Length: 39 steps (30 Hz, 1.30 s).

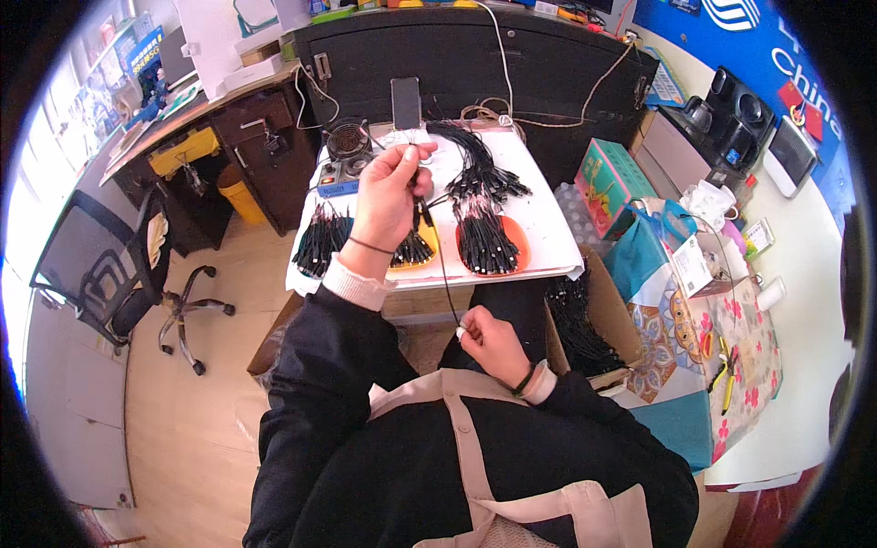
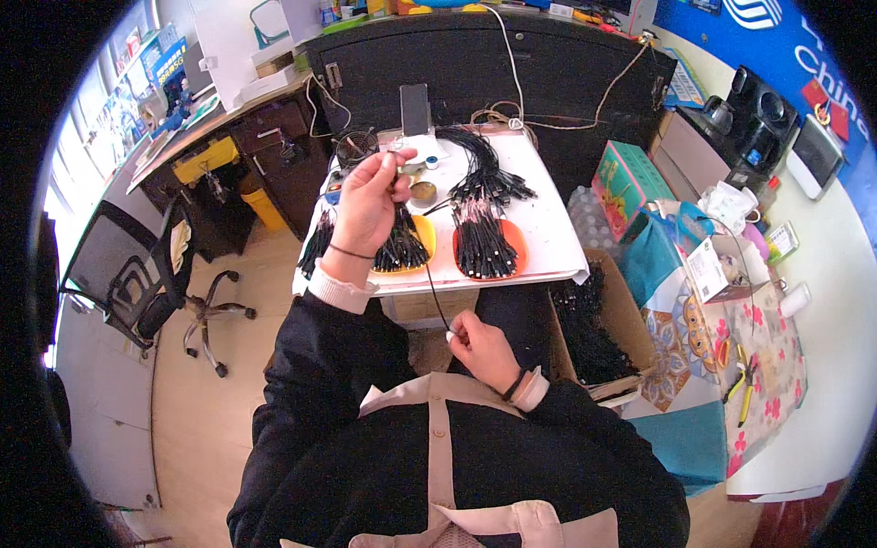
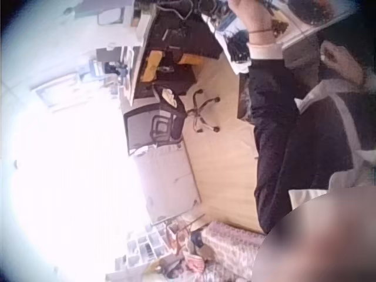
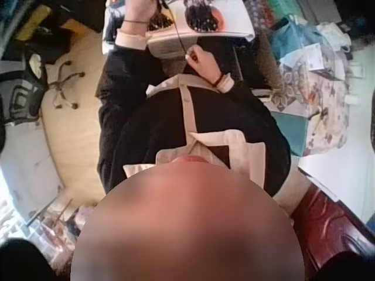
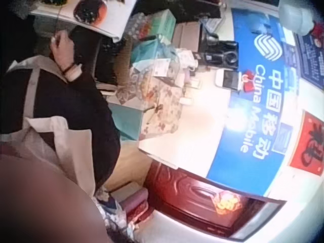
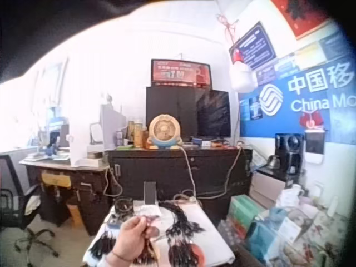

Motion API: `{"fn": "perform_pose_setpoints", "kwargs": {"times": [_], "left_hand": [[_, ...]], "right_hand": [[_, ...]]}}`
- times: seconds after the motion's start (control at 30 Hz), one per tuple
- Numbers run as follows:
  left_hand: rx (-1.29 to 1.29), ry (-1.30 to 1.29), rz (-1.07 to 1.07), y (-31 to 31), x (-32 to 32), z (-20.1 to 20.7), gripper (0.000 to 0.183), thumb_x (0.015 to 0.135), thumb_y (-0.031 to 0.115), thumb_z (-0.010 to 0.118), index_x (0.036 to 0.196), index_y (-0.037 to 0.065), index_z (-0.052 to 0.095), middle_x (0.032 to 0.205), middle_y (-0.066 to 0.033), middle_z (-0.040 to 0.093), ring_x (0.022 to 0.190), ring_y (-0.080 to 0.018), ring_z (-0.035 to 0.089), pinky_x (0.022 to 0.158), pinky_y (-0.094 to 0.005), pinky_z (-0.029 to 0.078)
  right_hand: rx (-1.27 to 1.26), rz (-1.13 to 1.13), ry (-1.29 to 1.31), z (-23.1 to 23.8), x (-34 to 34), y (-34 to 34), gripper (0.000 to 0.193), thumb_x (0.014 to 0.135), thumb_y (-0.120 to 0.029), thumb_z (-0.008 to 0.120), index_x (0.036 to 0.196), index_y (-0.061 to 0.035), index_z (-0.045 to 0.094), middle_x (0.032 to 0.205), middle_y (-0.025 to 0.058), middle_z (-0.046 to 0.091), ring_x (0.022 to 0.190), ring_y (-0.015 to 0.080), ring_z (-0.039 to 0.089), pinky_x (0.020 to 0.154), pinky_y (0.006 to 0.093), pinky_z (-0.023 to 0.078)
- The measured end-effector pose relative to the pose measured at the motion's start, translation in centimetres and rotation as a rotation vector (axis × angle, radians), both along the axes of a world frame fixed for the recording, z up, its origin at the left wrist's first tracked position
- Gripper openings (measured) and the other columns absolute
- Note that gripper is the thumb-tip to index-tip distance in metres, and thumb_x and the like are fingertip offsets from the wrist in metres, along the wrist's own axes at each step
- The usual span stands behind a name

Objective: The person repeatedly picks up black wires from a tray, attaches a small white connector to the end of each wire, and places the finished unit into a blue basket. The process is continuous and repetitive throughout the clip.

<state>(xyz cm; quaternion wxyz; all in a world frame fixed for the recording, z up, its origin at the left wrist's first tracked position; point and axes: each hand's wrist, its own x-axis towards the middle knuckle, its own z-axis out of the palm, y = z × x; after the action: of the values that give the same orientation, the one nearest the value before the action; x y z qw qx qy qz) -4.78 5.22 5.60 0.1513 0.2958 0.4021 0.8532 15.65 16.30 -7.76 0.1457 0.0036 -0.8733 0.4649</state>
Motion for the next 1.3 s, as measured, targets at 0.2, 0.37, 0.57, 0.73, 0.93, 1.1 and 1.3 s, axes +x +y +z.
{"fn": "perform_pose_setpoints", "kwargs": {"times": [0.2,0.37,0.57,0.73,0.93,1.1,1.3], "left_hand": [[-0.386,0.426,-0.223,-5.5,8.9,-1.7,0.013,0.093,0.012,0.059,0.098,0.000,0.063,0.093,-0.0035,0.064,0.079,-0.0082,0.056,0.073,-0.0232,0.047],[-0.401,0.366,-0.485,-5.8,12.6,-3.2,0.015,0.095,0.011,0.057,0.095,-0.003,0.063,0.093,-0.0051,0.064,0.085,-0.0104,0.058,0.077,-0.0247,0.046],[-0.442,0.288,-0.504,-5.5,12.9,-4.0,0.015,0.096,0.011,0.055,0.098,-0.001,0.065,0.098,-0.0050,0.064,0.081,-0.0088,0.056,0.072,-0.0228,0.045],[-0.139,-0.002,-0.166,-4.7,13.5,-5.0,0.016,0.097,0.007,0.051,0.100,-0.003,0.063,0.104,-0.0146,0.066,0.076,-0.0123,0.062,0.068,-0.0230,0.049],[-0.198,-0.095,0.060,-4.1,13.5,-4.9,0.019,0.098,0.010,0.052,0.105,-0.004,0.064,0.090,-0.0110,0.069,0.068,-0.0146,0.065,0.063,-0.0238,0.051],[-0.241,-0.095,0.001,-4.2,13.9,-4.9,0.018,0.097,0.010,0.053,0.103,-0.003,0.064,0.086,-0.0090,0.069,0.063,-0.0112,0.060,0.058,-0.0213,0.047],[-0.211,-0.145,-0.044,-4.4,13.7,-5.4,0.017,0.097,0.009,0.053,0.102,-0.002,0.064,0.078,-0.0057,0.064,0.059,-0.0076,0.048,0.054,-0.0193,0.038]], "right_hand": [[-0.566,0.271,-0.012,3.4,-3.3,3.3,0.016,0.095,-0.015,0.058,0.103,-0.0015,0.062,0.084,0.0001,0.063,0.070,0.0052,0.056,0.063,0.0209,0.046],[-0.705,0.458,0.026,10.0,-4.4,4.0,0.021,0.096,-0.018,0.058,0.107,-0.0004,0.061,0.088,0.0013,0.063,0.074,0.0060,0.054,0.066,0.0188,0.044],[-0.693,0.401,0.034,11.8,-3.4,2.3,0.016,0.092,-0.013,0.063,0.101,0.0004,0.063,0.085,0.0000,0.063,0.074,0.0055,0.056,0.067,0.0195,0.046],[-0.723,0.345,0.096,11.3,-3.0,2.5,0.012,0.091,-0.007,0.063,0.098,0.0027,0.062,0.086,0.0010,0.063,0.079,0.0068,0.060,0.073,0.0210,0.049],[-0.488,0.328,0.288,10.3,-3.2,1.8,0.009,0.089,-0.005,0.064,0.096,0.0008,0.063,0.085,0.0004,0.062,0.077,0.0056,0.060,0.069,0.0203,0.048],[-0.457,0.305,0.208,10.1,-3.1,1.8,0.009,0.087,-0.004,0.066,0.095,-0.0005,0.062,0.083,-0.0010,0.061,0.075,0.0034,0.057,0.063,0.0192,0.045],[-0.587,0.302,0.188,9.0,-3.1,1.5,0.011,0.088,-0.005,0.066,0.097,0.0003,0.061,0.087,0.0008,0.063,0.079,0.0058,0.059,0.070,0.0209,0.047]]}}
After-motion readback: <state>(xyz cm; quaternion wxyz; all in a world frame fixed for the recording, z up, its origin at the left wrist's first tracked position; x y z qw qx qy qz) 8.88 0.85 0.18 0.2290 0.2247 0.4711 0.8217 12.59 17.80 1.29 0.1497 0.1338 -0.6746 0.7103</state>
